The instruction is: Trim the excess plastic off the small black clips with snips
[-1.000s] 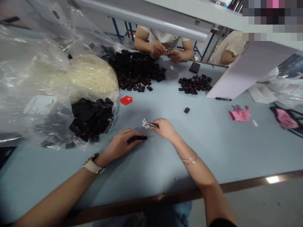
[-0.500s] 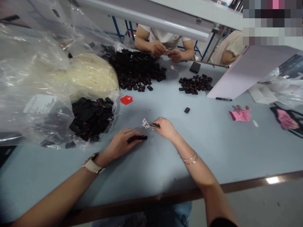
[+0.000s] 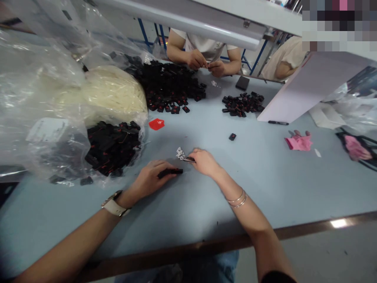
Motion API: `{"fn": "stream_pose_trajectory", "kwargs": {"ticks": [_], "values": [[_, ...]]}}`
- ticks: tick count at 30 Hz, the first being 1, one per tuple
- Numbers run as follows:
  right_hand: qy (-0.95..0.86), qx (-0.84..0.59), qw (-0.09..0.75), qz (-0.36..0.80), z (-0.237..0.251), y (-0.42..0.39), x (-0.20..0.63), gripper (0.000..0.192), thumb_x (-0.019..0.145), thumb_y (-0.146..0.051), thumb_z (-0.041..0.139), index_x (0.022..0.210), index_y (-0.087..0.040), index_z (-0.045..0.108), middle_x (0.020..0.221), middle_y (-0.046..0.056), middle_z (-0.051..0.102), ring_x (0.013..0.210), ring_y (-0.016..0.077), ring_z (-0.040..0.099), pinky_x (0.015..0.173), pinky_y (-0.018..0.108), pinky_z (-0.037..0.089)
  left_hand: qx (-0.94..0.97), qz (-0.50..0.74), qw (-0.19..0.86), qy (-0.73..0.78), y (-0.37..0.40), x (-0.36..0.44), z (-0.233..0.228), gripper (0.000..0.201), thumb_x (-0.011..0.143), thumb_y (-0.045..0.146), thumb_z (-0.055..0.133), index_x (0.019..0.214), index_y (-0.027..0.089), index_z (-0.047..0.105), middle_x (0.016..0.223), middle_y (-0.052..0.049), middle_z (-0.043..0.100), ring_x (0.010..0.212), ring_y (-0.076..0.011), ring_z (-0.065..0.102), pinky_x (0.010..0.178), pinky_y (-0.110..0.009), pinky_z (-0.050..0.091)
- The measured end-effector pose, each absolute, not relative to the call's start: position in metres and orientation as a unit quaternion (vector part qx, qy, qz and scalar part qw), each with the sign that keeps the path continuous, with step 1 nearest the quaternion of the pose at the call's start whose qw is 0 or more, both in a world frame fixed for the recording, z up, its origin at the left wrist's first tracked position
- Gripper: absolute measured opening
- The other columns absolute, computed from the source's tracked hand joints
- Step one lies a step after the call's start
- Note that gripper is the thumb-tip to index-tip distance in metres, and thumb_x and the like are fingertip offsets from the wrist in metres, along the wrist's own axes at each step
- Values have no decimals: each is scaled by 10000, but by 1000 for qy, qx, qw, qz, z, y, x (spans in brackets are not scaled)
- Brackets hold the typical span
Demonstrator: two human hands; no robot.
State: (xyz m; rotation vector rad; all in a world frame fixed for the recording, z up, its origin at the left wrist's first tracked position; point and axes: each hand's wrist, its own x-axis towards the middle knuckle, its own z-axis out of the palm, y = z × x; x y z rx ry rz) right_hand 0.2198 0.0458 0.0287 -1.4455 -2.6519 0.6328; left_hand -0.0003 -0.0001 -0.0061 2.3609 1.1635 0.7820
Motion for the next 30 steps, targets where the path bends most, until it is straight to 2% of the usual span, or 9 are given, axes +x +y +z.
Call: {"fn": "stream_pose_trajectory", "kwargs": {"ticks": [8,13,16,22,26,30], "values": [[-862,-482,-52,149,36,37,211,176,891,-168,519,962,-163,680,972,97,661,877,185,622,746,262,417,843,281,187,418,1,-1,-10,145,890,334,573,934,216,646,829,-29,690,765,-185,633,689,-327,468],[-844,-510,-55,157,39,38,210,155,868,-180,527,927,-141,664,929,108,667,858,195,618,738,267,410,845,287,182,413,1,-1,-10,151,894,336,570,936,210,642,831,-29,689,769,-183,631,692,-322,469],[-828,-529,-16,183,36,41,212,137,823,-156,540,870,-141,668,865,88,667,805,177,599,718,256,396,844,282,184,417,0,-1,-10,155,896,336,562,941,212,642,838,-27,689,775,-177,631,700,-313,472],[-788,-533,119,282,35,40,213,115,727,-125,563,761,-155,669,708,2,616,623,108,496,624,226,353,832,285,187,437,-1,-1,-6,127,885,307,568,935,217,643,847,-32,692,767,-179,631,711,-318,487],[-768,-487,189,370,35,34,210,140,706,-130,578,801,-163,676,745,-19,629,613,83,498,610,204,364,822,298,182,449,-1,0,-7,112,874,297,578,918,213,638,836,-39,690,758,-186,632,694,-319,491],[-757,-461,196,419,37,28,207,136,740,-170,592,857,-170,660,735,-24,649,630,87,544,621,201,393,818,299,180,457,-2,-1,-8,106,870,297,579,901,209,629,806,-31,683,743,-183,628,682,-310,484]]}}
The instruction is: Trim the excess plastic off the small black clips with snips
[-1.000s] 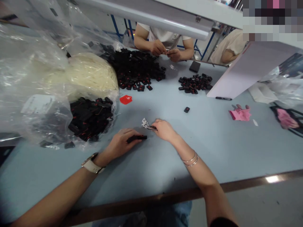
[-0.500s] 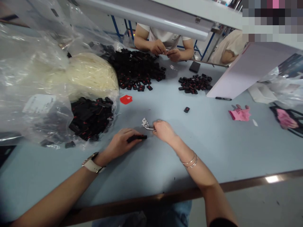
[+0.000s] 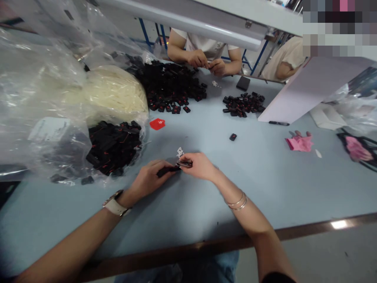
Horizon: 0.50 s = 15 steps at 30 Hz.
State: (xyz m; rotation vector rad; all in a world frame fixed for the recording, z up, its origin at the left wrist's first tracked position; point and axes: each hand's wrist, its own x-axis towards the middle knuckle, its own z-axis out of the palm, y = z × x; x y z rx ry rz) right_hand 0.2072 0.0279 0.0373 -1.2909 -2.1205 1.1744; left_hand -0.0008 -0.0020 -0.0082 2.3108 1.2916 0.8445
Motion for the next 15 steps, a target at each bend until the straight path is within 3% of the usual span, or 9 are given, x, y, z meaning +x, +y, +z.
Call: {"fn": "stream_pose_trajectory", "kwargs": {"ticks": [5,15], "values": [[-777,-440,179,414,44,22,202,126,770,-169,575,889,-189,610,841,6,683,748,118,619,705,232,444,818,305,164,460,-2,-1,-11,111,864,299,579,834,197,610,766,-30,669,705,-176,615,657,-296,474],[-791,-467,154,363,39,15,195,143,798,-181,529,935,-217,520,845,1,687,751,136,633,676,233,424,822,295,159,461,-1,-2,-13,172,856,344,579,762,200,584,733,-31,656,691,-176,606,656,-300,462]]}}
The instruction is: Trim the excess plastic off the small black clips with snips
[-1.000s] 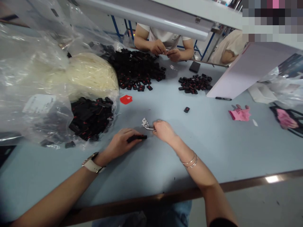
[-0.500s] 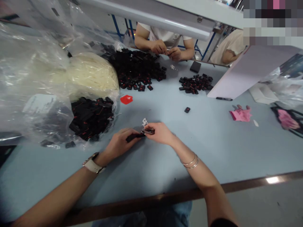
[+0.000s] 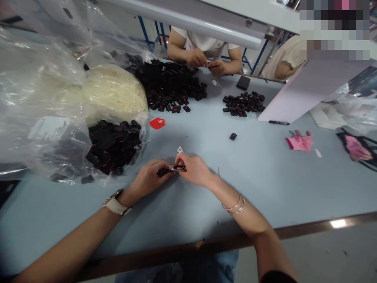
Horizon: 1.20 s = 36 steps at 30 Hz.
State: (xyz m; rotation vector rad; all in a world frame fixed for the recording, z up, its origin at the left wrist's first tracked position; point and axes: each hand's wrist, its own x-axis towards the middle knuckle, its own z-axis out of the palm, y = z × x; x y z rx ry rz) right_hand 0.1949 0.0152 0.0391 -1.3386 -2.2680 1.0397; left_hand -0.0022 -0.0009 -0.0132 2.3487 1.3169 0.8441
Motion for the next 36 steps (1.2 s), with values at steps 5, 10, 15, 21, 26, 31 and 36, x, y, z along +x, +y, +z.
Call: {"fn": "stream_pose_trajectory", "kwargs": {"ticks": [5,10,15,21,26,31,36], "values": [[-797,-469,145,352,36,14,193,171,794,-166,540,950,-227,509,871,7,689,797,151,643,707,245,433,823,293,154,461,-1,-2,-13,204,867,354,560,737,198,579,707,-25,651,671,-167,591,662,-301,452],[-801,-465,131,353,37,12,191,199,800,-139,542,973,-231,511,896,10,701,833,164,654,721,257,442,826,291,158,456,0,-2,-13,211,876,353,549,731,202,577,703,-23,652,666,-168,592,672,-310,453],[-807,-467,133,337,36,12,191,160,817,-146,556,959,-213,522,884,23,697,820,163,662,703,250,445,821,292,159,465,0,-2,-12,219,874,369,553,730,206,576,688,-16,644,658,-165,590,671,-309,460],[-775,-467,199,376,39,17,198,182,799,-137,534,958,-226,536,920,-2,697,839,133,664,755,243,474,815,295,168,471,-2,-1,-7,231,871,398,565,754,201,600,703,-19,657,669,-167,603,683,-311,471],[-773,-452,204,395,38,17,197,194,776,-110,521,931,-226,529,900,-8,692,828,130,665,770,244,478,812,295,166,474,-2,-1,-7,235,880,394,554,748,204,595,699,-21,656,663,-168,598,670,-311,467],[-787,-452,184,377,34,14,194,154,790,-134,530,924,-209,523,901,16,687,825,144,658,758,254,468,817,292,169,468,-2,-1,-7,228,885,371,539,747,198,597,698,-24,651,667,-171,594,678,-317,465],[-751,-461,233,411,28,16,193,96,803,-233,553,889,-204,525,873,19,678,793,138,640,744,262,470,817,293,167,468,-2,-1,-8,233,885,379,536,749,198,594,697,-22,649,663,-169,593,674,-311,460]]}}
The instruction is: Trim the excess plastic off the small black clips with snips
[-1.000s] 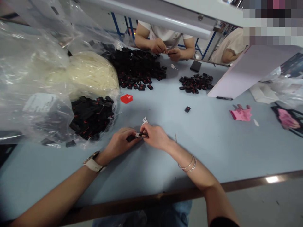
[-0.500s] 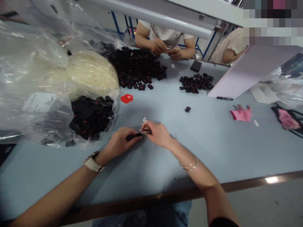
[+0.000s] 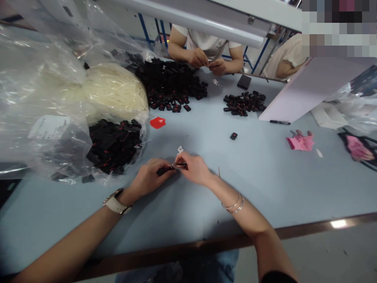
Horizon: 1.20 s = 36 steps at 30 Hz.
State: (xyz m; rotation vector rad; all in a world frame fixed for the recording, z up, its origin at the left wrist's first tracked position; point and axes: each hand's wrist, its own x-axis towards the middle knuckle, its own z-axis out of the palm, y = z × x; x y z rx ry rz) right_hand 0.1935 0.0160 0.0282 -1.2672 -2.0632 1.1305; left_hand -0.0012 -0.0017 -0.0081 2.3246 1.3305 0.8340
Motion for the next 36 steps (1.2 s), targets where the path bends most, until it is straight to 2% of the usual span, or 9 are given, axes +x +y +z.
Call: {"fn": "stream_pose_trajectory", "kwargs": {"ticks": [5,11,16,22,36], "values": [[-639,-479,347,492,14,23,193,205,738,-340,629,836,-212,502,829,5,662,757,133,617,738,279,480,819,288,167,467,-1,-1,-6,228,878,383,552,744,201,586,668,-3,631,638,-151,579,667,-295,451],[-538,-457,393,590,9,26,191,285,662,-336,695,759,-225,451,710,-38,621,609,103,571,671,267,484,816,292,173,467,-2,0,-3,194,869,351,568,757,194,592,679,-1,636,643,-148,581,666,-289,450],[-515,-455,387,615,12,24,190,294,647,-319,701,738,-230,436,725,-40,635,644,112,599,719,288,496,815,298,175,466,-2,-1,-6,189,866,350,576,764,193,597,685,-5,642,650,-153,585,669,-294,452],[-551,-469,358,590,14,23,189,221,669,-247,662,732,-228,451,739,-30,670,712,130,607,757,304,477,816,292,173,468,-1,-1,-6,192,866,346,575,756,189,595,673,-1,635,641,-148,576,671,-292,442],[-566,-465,343,588,13,21,186,191,677,-238,647,743,-230,468,760,-16,694,760,162,631,805,333,485,812,286,189,472,-2,1,-2,190,863,336,576,753,184,605,690,-20,651,654,-169,595,679,-317,456]]}}
